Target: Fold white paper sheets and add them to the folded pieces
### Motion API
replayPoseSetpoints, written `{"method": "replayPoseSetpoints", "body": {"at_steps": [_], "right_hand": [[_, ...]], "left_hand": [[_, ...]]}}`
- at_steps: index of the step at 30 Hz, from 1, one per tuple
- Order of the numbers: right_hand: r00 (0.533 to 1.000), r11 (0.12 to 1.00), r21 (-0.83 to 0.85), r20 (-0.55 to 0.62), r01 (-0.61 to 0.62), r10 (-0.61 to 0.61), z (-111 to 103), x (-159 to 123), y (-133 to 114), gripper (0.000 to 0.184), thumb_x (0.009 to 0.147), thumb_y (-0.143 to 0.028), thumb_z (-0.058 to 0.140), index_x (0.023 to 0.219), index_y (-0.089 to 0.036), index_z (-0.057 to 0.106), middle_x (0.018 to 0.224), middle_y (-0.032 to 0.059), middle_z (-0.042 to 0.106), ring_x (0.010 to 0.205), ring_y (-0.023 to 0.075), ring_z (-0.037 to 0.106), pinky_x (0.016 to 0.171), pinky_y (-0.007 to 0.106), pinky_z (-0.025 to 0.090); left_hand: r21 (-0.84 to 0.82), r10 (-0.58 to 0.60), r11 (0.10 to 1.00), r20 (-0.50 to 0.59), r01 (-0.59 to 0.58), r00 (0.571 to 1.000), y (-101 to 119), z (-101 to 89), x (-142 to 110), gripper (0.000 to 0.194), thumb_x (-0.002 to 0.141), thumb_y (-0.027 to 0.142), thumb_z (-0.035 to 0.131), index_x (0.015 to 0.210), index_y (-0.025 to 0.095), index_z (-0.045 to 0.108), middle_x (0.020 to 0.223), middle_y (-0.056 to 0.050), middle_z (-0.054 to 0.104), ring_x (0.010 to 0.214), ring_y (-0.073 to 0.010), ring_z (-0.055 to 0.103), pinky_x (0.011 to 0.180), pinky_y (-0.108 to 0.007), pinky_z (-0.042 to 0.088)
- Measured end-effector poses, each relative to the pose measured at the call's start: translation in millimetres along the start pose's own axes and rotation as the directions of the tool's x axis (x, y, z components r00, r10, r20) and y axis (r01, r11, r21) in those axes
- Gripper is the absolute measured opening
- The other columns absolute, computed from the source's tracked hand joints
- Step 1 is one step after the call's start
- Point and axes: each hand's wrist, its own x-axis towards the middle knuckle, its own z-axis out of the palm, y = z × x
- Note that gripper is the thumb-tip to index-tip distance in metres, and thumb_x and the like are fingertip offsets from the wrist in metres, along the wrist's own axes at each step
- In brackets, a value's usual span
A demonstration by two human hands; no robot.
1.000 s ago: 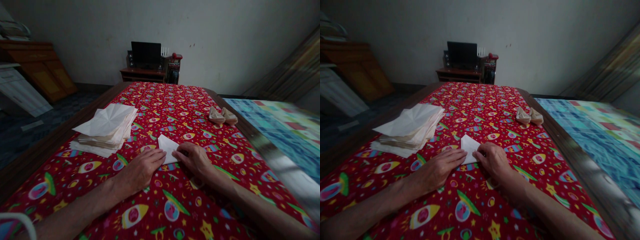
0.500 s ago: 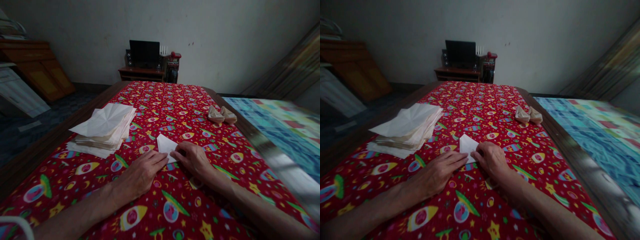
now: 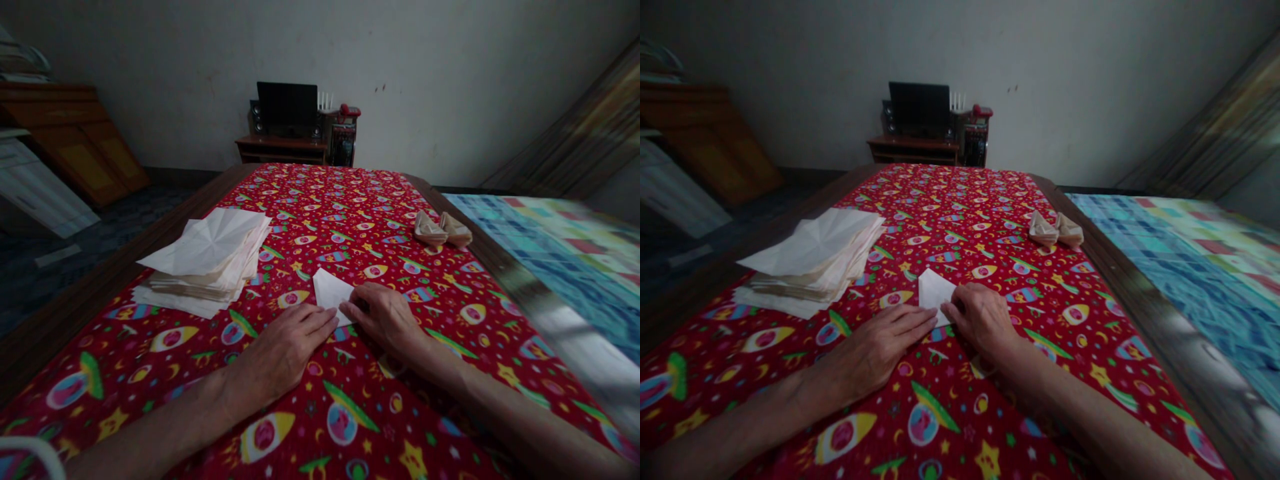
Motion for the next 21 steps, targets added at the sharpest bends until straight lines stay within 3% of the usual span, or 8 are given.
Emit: {"method": "replayPoseSetpoints", "body": {"at_steps": [9,13,17,19,21], "right_hand": [[0.996,0.992,-0.110,-0.068,0.055,-0.063,4,0,3,0.021,0.087,-0.034,0.052,0.076,-0.017,0.060,0.070,0.0034,0.059,0.061,0.0130,0.049,0.055,0.024,0.032],[0.971,0.951,-0.265,-0.131,0.160,-0.200,-4,-6,-7,0.018,0.089,-0.024,0.048,0.080,-0.017,0.062,0.081,0.0077,0.063,0.075,0.0189,0.054,0.064,0.029,0.038],[0.897,0.890,-0.168,-0.053,0.424,-0.438,-9,-29,-28,0.025,0.094,-0.020,0.039,0.103,-0.016,0.062,0.108,0.0081,0.066,0.099,0.0205,0.057,0.089,0.038,0.042],[0.901,0.891,-0.165,-0.022,0.424,-0.433,-6,-43,-35,0.034,0.094,-0.020,0.037,0.123,-0.013,0.053,0.125,0.0094,0.059,0.116,0.0224,0.050,0.103,0.045,0.034],[0.917,0.899,-0.182,0.049,0.399,-0.397,-2,-53,-36,0.050,0.094,-0.032,0.040,0.138,-0.008,0.037,0.139,0.0136,0.044,0.129,0.0255,0.038,0.106,0.046,0.033]], "left_hand": [[0.099,0.023,0.995,0.026,-0.026,0.999,0,0.9,-1,0.048,0.084,0.002,0.041,0.130,0.013,0.046,0.135,-0.008,0.050,0.118,-0.0233,0.045,0.101,-0.041,0.038],[0.117,0.004,0.993,0.022,-0.007,1.000,4,0.1,0,0.045,0.087,0.003,0.039,0.130,0.015,0.046,0.135,-0.007,0.050,0.120,-0.0218,0.045,0.102,-0.039,0.036],[0.099,0.001,0.995,0.051,-0.006,0.999,8,-2.8,2,0.038,0.088,0.006,0.042,0.123,0.015,0.051,0.129,-0.007,0.054,0.119,-0.0207,0.046,0.104,-0.037,0.035],[0.086,-0.015,0.996,0.063,0.010,0.998,9,-3.6,2,0.032,0.088,0.008,0.043,0.117,0.013,0.055,0.123,-0.007,0.057,0.116,-0.0206,0.047,0.104,-0.036,0.034],[0.080,-0.019,0.997,0.056,0.015,0.998,8,-3.2,2,0.032,0.087,0.008,0.043,0.117,0.012,0.055,0.123,-0.008,0.057,0.116,-0.0208,0.047,0.105,-0.036,0.034]]}}
